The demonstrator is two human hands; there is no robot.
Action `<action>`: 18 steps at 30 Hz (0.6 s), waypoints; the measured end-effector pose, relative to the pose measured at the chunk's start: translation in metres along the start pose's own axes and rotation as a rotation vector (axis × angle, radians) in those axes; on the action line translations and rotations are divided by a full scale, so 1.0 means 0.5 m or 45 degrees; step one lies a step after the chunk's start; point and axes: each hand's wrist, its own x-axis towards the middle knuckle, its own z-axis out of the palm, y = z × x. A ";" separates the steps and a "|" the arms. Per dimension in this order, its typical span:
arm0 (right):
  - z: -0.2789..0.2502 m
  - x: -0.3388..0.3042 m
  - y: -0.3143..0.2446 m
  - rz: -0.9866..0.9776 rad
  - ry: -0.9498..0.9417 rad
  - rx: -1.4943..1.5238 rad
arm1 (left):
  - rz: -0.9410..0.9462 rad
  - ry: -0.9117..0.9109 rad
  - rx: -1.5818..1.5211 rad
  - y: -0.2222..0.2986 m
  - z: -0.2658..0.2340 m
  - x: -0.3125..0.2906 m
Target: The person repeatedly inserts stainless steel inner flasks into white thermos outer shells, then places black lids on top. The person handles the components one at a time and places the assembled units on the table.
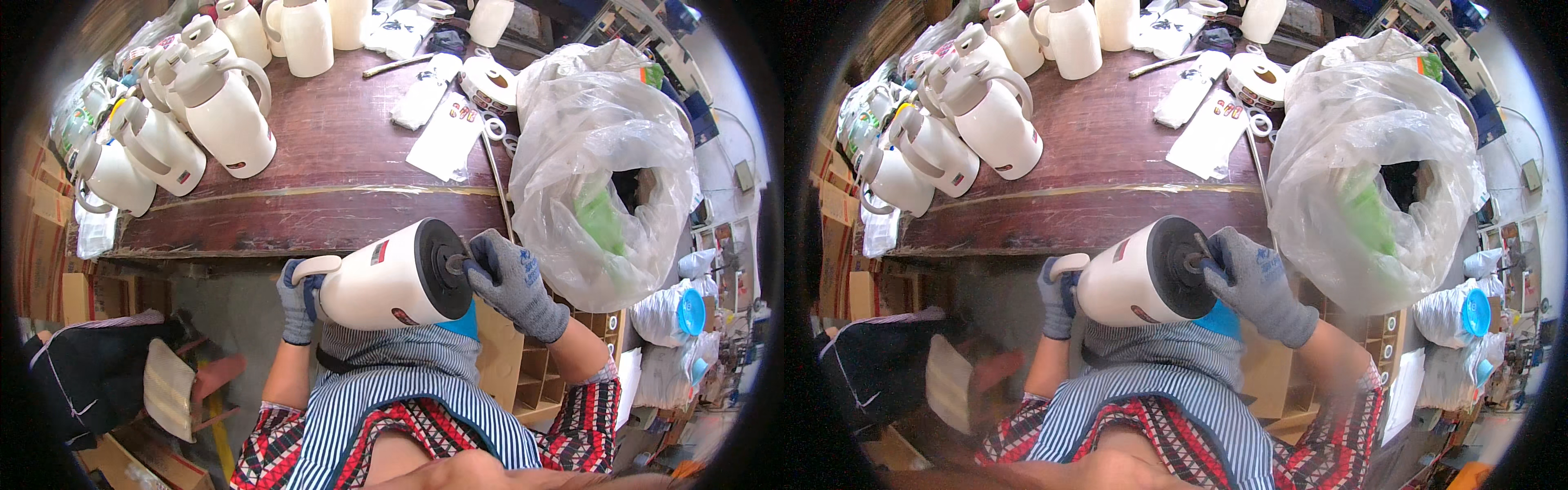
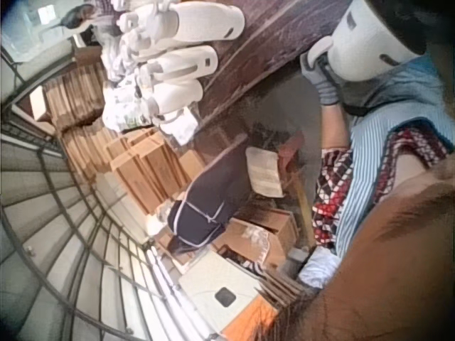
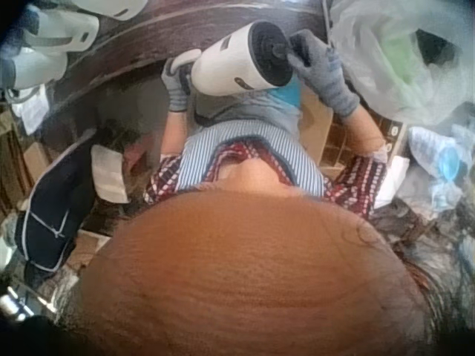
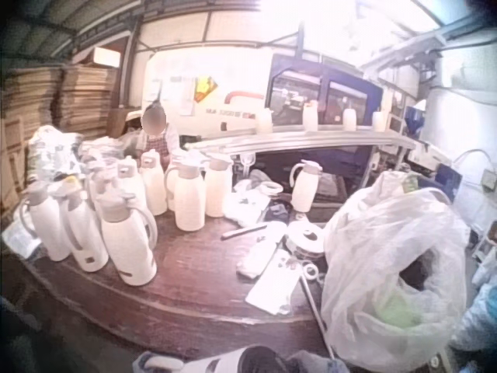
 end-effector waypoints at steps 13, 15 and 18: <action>0.003 -0.047 -0.033 -0.058 -0.203 -0.109 | 0.210 0.130 -0.154 0.008 0.007 -0.009; 0.022 -0.071 -0.010 0.074 -0.097 -0.032 | 0.360 0.279 -0.246 0.044 0.013 0.006; 0.072 -0.094 -0.001 0.697 -0.018 1.020 | 0.876 0.352 0.221 0.211 0.009 0.032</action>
